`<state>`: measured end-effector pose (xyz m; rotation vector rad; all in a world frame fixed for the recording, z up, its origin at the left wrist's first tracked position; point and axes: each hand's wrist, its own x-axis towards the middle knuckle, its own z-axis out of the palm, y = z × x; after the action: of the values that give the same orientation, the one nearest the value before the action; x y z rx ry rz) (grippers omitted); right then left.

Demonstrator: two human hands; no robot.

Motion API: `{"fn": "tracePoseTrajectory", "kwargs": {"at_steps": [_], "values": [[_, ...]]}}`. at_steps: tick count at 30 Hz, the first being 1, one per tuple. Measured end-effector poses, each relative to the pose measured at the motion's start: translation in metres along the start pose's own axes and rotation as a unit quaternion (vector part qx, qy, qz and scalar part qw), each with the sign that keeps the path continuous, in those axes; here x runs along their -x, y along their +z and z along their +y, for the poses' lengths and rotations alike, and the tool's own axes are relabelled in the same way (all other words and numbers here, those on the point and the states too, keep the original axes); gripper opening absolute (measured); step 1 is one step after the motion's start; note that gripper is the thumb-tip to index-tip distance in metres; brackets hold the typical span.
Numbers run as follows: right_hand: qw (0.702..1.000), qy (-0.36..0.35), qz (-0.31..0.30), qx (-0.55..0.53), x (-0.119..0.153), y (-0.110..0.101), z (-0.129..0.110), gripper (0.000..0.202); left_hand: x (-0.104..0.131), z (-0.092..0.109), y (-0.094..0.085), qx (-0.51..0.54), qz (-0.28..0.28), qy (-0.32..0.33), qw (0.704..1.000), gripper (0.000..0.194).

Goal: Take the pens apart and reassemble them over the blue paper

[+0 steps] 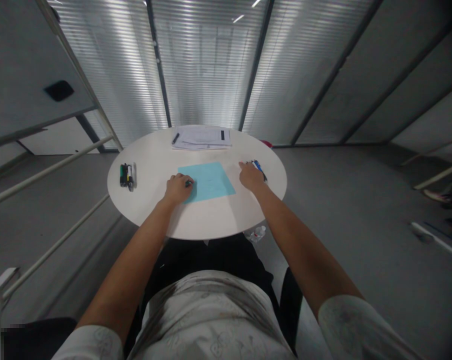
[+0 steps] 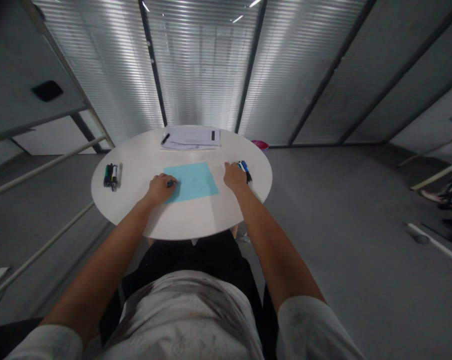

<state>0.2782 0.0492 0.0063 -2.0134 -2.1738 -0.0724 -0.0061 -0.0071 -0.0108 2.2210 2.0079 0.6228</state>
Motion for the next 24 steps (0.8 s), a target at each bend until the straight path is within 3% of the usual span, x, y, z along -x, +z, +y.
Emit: {"fn": "tracePoseTrajectory", "kwargs": {"at_steps": [17, 24], "values": [[0.999, 0.002, 0.016, 0.049, -0.001, -0.004, 0.017, 0.040, 0.000, -0.001, 0.001, 0.000, 0.001, 0.002, 1.000, 0.030], [0.999, 0.033, 0.019, 0.038, -0.003, -0.001, 0.020, 0.040, 0.000, -0.002, 0.002, 0.002, 0.010, 0.006, 1.000, 0.030]]}}
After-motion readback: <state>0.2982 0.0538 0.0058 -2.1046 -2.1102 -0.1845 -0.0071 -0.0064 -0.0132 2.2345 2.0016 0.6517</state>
